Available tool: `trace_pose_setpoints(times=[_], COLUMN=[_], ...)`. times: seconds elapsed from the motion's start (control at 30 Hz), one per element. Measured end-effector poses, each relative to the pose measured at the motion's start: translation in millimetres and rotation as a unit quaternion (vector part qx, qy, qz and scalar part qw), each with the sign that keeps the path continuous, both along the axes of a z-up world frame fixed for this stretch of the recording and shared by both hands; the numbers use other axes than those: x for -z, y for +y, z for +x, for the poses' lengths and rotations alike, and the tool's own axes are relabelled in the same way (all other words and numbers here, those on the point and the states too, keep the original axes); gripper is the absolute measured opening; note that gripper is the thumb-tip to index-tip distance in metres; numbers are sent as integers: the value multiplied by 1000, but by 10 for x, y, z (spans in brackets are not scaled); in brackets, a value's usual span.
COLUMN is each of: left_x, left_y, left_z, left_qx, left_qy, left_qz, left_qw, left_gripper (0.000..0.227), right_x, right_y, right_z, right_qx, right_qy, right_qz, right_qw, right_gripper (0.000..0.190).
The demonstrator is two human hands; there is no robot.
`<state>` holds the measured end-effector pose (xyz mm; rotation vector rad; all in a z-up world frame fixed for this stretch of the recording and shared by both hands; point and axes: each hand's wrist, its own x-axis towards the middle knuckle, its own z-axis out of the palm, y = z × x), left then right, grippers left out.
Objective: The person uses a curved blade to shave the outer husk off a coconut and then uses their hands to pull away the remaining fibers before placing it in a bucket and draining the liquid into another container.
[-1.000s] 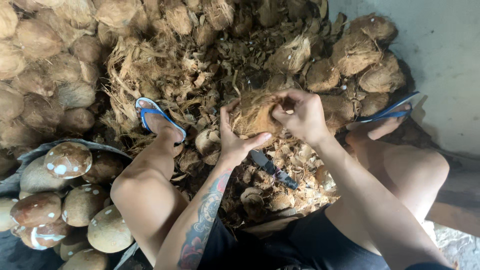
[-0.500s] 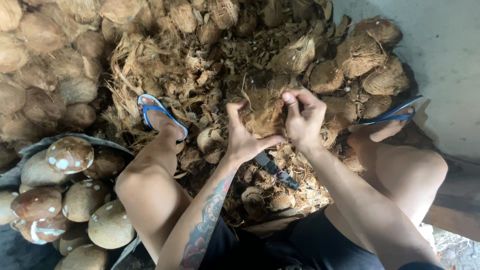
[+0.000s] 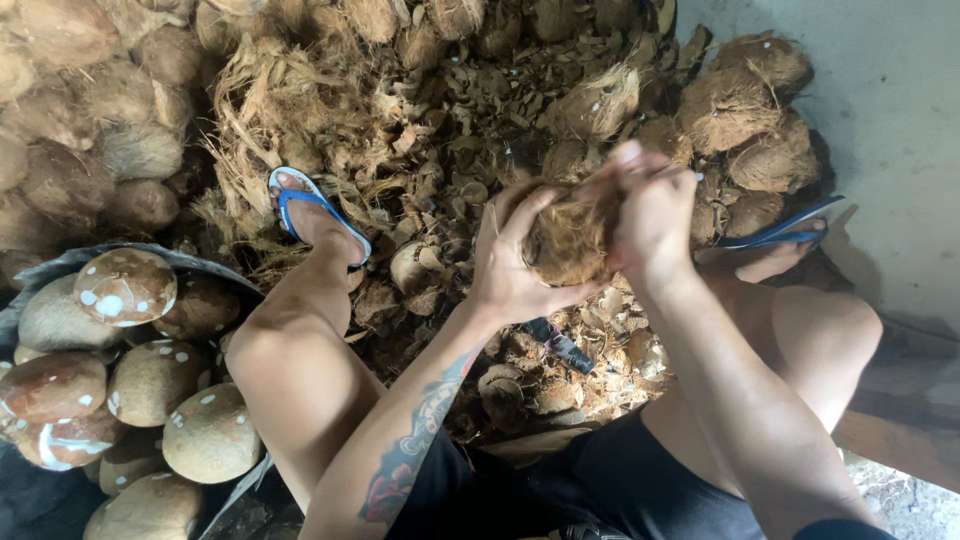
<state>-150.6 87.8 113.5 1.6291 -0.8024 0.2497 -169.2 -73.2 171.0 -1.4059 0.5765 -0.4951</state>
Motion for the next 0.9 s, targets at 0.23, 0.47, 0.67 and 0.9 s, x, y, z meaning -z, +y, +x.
trace_pose_setpoints(times=[0.23, 0.47, 0.67, 0.9], left_x=[69, 156, 61, 441], left_y=[134, 199, 112, 95], left_z=[131, 221, 37, 45], left_qx=[17, 210, 258, 253], left_qy=[31, 227, 304, 280], left_qz=[-25, -183, -234, -135], left_qw=[999, 933, 886, 916], left_gripper=[97, 101, 85, 44], right_x=[-210, -6, -278, -100], right_y=[-39, -13, 0, -436], right_z=[110, -44, -48, 352], right_qx=[-61, -362, -5, 155], right_qy=[-141, -195, -27, -134], right_qz=[252, -267, 74, 239], right_qw=[955, 871, 997, 949], right_gripper=[32, 20, 41, 40])
